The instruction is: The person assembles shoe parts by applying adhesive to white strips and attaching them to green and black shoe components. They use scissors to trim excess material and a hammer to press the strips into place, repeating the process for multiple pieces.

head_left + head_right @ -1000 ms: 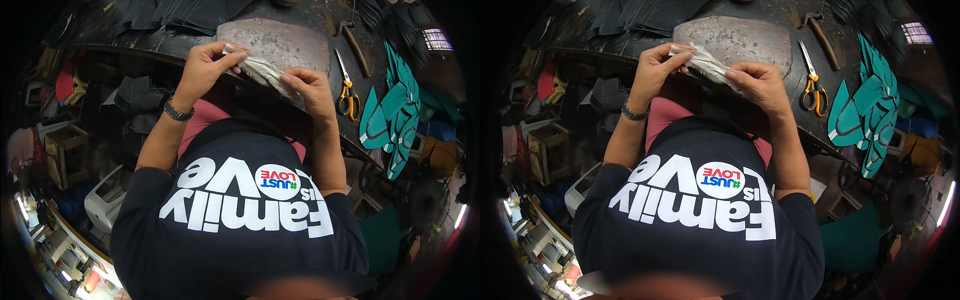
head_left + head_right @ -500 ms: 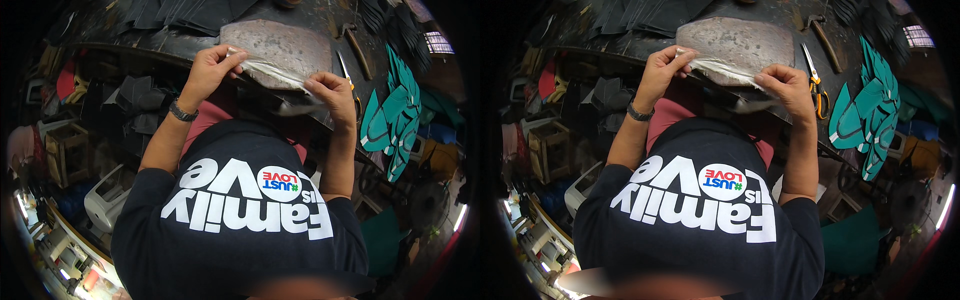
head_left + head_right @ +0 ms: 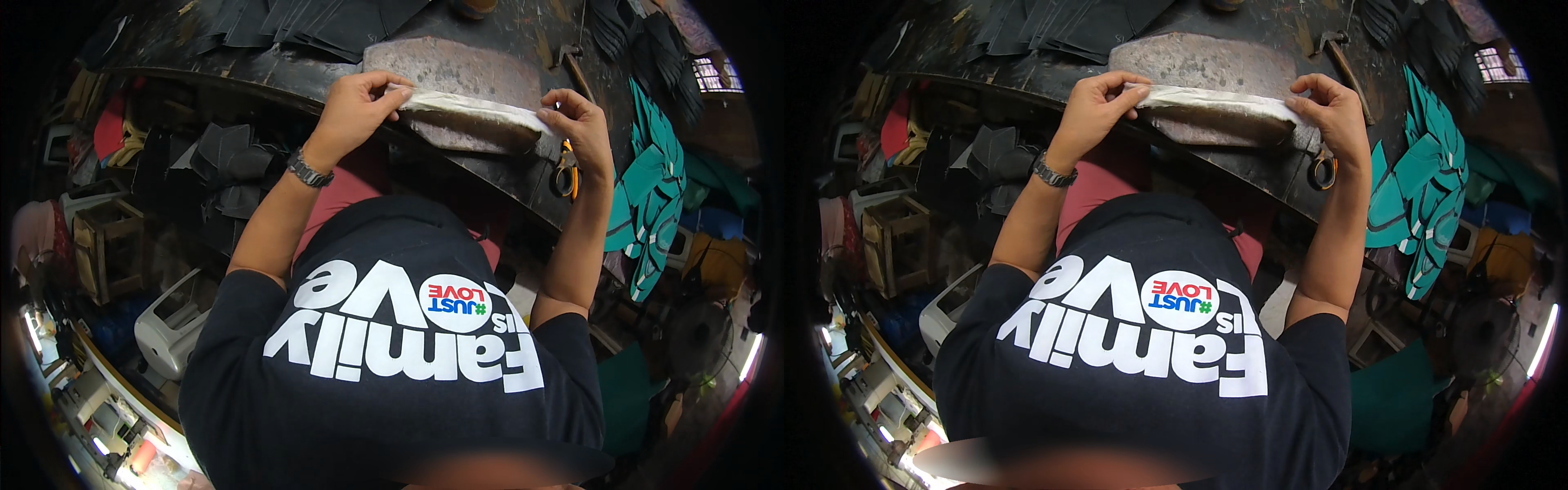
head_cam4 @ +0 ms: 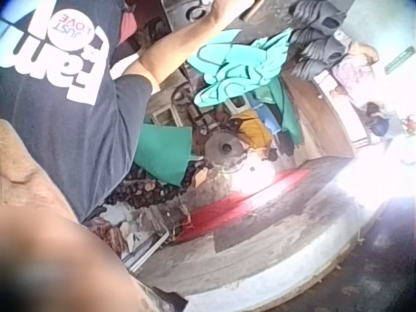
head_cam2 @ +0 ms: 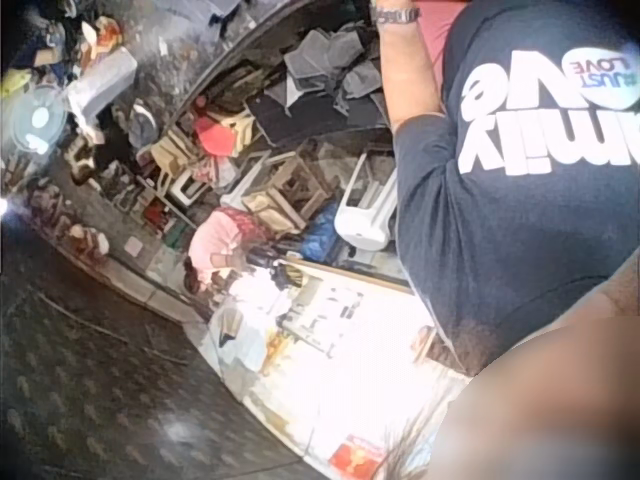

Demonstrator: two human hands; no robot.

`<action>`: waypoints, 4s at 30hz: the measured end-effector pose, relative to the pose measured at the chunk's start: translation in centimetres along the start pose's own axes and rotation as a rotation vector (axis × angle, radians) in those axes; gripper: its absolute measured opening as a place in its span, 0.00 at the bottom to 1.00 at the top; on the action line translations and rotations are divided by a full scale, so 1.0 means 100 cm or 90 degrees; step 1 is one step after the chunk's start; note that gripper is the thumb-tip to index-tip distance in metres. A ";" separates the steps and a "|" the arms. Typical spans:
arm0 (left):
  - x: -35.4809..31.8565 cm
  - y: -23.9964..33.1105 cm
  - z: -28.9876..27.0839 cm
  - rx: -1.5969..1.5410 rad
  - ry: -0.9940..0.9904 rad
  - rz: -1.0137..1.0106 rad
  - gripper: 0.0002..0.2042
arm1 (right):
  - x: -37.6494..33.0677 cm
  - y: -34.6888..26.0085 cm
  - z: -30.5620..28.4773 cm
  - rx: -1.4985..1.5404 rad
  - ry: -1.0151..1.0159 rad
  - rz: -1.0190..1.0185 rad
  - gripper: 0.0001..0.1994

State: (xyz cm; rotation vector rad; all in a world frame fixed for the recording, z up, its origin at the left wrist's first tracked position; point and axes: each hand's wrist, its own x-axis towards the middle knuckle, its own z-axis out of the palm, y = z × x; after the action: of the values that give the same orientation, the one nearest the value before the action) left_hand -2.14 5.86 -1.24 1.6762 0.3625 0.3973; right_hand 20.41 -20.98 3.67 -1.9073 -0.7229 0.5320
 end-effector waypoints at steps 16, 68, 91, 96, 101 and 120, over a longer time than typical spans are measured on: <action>-0.001 0.008 0.011 0.419 0.094 0.152 0.13 | -0.038 -0.010 0.140 -0.523 0.014 -0.338 0.25; 0.071 -0.018 0.028 0.538 -0.130 0.410 0.14 | -0.416 0.168 -0.018 -0.504 0.189 0.830 0.51; 0.066 -0.022 0.030 0.258 -0.075 0.424 0.12 | -0.401 0.164 -0.007 -0.302 0.347 0.663 0.46; 0.065 -0.018 0.024 0.232 -0.044 0.436 0.09 | -0.316 0.075 -0.009 -0.072 0.247 0.380 0.42; 0.057 0.007 0.034 0.217 -0.045 0.440 0.10 | -0.226 -0.023 -0.018 0.027 0.147 0.134 0.42; 0.048 0.016 0.204 0.129 -0.329 0.293 0.52 | -0.085 -0.032 0.004 -0.629 0.221 -0.078 0.34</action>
State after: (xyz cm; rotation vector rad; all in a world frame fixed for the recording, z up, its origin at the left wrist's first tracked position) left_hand 11.46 -10.11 -2.00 1.9858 -0.3842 0.2516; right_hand 13.20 -25.50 6.81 -2.7244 -0.9512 -0.3217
